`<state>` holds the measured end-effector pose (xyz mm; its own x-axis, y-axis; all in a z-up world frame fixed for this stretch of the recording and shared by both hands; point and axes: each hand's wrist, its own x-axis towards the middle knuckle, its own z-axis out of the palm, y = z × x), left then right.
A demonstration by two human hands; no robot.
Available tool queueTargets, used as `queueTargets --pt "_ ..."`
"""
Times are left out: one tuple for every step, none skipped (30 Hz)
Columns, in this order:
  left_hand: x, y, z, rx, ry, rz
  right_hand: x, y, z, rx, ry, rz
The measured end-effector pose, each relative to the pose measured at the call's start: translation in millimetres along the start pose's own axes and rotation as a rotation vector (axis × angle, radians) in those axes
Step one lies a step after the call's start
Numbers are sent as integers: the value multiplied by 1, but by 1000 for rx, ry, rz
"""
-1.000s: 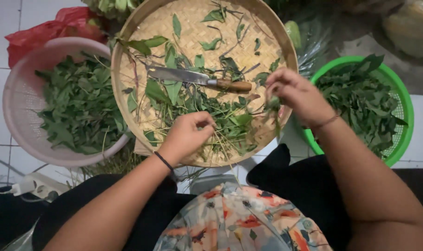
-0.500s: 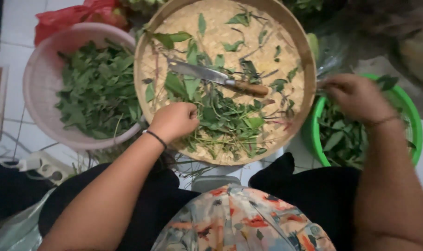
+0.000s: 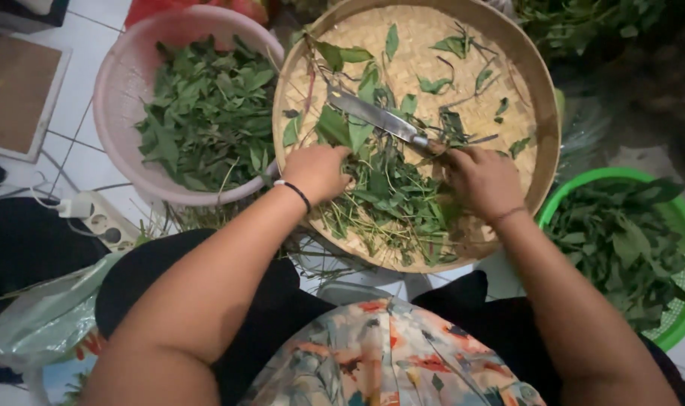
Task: The person sits on the floor and sorts green leafy vegetables by hand, separating leaves from stems. Leaves are placed into a pink colander and stems into a plastic bag. A knife rests on a woven tray nearby but is not used.
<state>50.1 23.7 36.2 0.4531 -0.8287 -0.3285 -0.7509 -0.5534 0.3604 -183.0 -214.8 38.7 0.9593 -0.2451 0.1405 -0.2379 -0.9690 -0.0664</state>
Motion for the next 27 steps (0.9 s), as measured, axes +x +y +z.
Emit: queueTargets --pt "0 2 3 18 -12 -5 4 -3 1 -34 -4 18" --pt "-1 1 5 35 -24 -9 8 -5 3 -68 -7 36" --pt "-3 0 8 40 3 15 8 -5 6 -101 -14 56" --pt "-5 -1 12 45 30 39 8 -4 10 -110 -27 69" --pt "-6 -2 14 51 59 65 8 -1 14 -120 -38 83" --pt "-6 -3 15 43 28 56 9 2 18 -131 -49 97" --pt "-7 -4 15 36 -4 46 8 5 23 -69 -47 98" --pt "-7 -4 15 29 -37 37 7 11 27 -8 -45 99" --pt "-8 -5 16 49 -59 28 4 15 31 56 -47 105" --pt "-9 -4 16 69 -81 20 1 20 35 137 -8 113" --pt "-9 -3 15 89 -100 13 -1 26 38 216 34 121" --pt "-9 -2 14 84 -105 16 -3 33 42 295 76 130" --pt "-9 -2 12 79 -109 16 -5 39 46 327 114 151" --pt "-9 -2 11 74 -113 17 -6 46 50 359 152 173" --pt "-9 -2 11 75 -122 10 -9 53 55 391 190 196" --pt "-9 -2 10 77 -130 2 -13 61 59 403 200 249" --pt "-8 -3 10 79 -137 -4 -16 68 64 413 212 303" --pt "-7 -3 10 85 -133 -7 -19 76 68 424 223 356" --pt "-6 -3 11 90 -130 -9 -23 83 72 582 227 446" --pt "-5 -3 11 95 -126 -10 -25 90 75 741 229 536" --pt "-3 -4 12 93 -117 -8 -28 97 78 901 229 624" --pt "-2 -4 12 90 -108 -6 -30 102 80 763 276 562" --pt "-2 -5 12 88 -99 -4 -33 105 82 626 320 497" --pt "-1 -5 13 57 -11 3 -35 107 83 488 361 431" --pt "1 -5 12 27 77 10 -37 108 83 436 357 430" --pt "3 -5 13 -3 165 17 -38 108 83 383 353 429" --pt "6 -5 13 -48 200 -10 -39 106 82 329 348 429"
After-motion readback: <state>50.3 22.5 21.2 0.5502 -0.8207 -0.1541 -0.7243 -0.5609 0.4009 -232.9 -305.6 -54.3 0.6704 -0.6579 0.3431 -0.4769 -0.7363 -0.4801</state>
